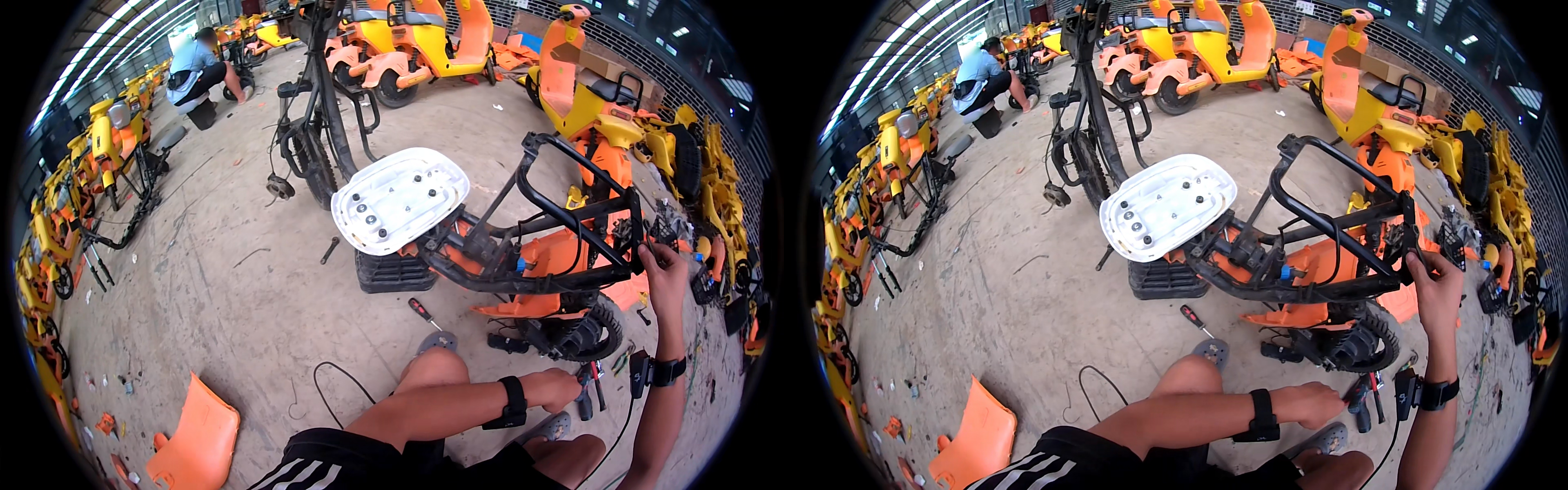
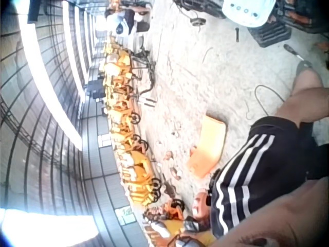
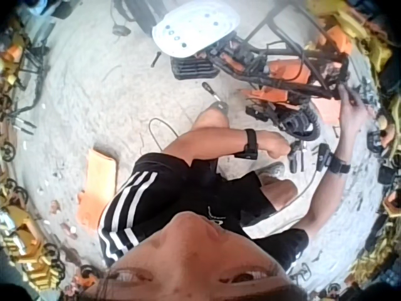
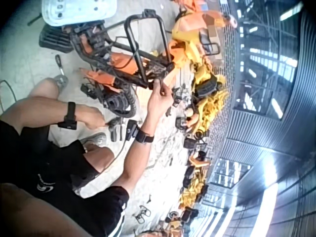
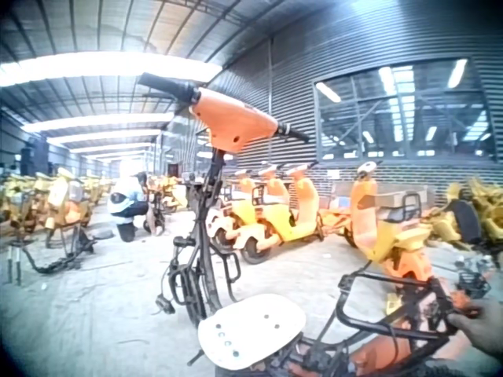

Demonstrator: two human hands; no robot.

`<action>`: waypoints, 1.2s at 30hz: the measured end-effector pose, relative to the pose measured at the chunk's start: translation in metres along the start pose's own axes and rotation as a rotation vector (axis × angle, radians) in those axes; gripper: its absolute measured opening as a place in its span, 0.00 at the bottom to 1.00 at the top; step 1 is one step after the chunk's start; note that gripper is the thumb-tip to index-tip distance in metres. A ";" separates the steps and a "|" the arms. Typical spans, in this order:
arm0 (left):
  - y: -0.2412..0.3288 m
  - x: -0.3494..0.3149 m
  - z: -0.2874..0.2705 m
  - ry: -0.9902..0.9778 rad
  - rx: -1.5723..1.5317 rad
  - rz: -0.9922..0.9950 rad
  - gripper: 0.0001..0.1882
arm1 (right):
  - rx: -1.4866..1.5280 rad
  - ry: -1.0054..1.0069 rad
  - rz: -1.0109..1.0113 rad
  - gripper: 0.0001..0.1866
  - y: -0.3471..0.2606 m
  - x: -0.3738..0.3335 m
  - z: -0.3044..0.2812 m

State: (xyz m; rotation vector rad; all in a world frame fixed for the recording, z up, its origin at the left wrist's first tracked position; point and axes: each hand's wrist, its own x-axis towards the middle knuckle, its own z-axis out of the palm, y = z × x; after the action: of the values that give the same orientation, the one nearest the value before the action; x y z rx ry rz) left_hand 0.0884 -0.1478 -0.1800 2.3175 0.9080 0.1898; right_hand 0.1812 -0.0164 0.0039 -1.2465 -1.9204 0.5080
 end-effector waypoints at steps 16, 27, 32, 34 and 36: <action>0.002 -0.002 0.001 0.049 -0.035 -0.054 0.11 | 0.028 0.030 0.031 0.13 -0.008 -0.002 0.001; 0.007 -0.009 -0.012 0.004 0.007 -0.037 0.12 | 0.123 0.061 0.009 0.14 0.000 -0.004 0.000; 0.006 -0.004 -0.010 -0.040 0.014 -0.050 0.13 | 0.095 0.051 0.084 0.14 -0.011 -0.004 -0.002; 0.007 -0.003 -0.009 -0.039 0.009 -0.052 0.12 | 0.149 0.072 0.042 0.14 -0.010 -0.004 0.001; 0.010 -0.008 -0.013 -0.033 -0.004 -0.056 0.12 | 0.195 0.094 -0.028 0.14 -0.009 -0.005 0.001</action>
State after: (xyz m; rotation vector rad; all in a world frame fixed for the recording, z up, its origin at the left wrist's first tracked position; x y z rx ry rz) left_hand 0.0837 -0.1516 -0.1626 2.2817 0.9530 0.1291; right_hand 0.1768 -0.0251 0.0074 -1.0979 -1.7626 0.5964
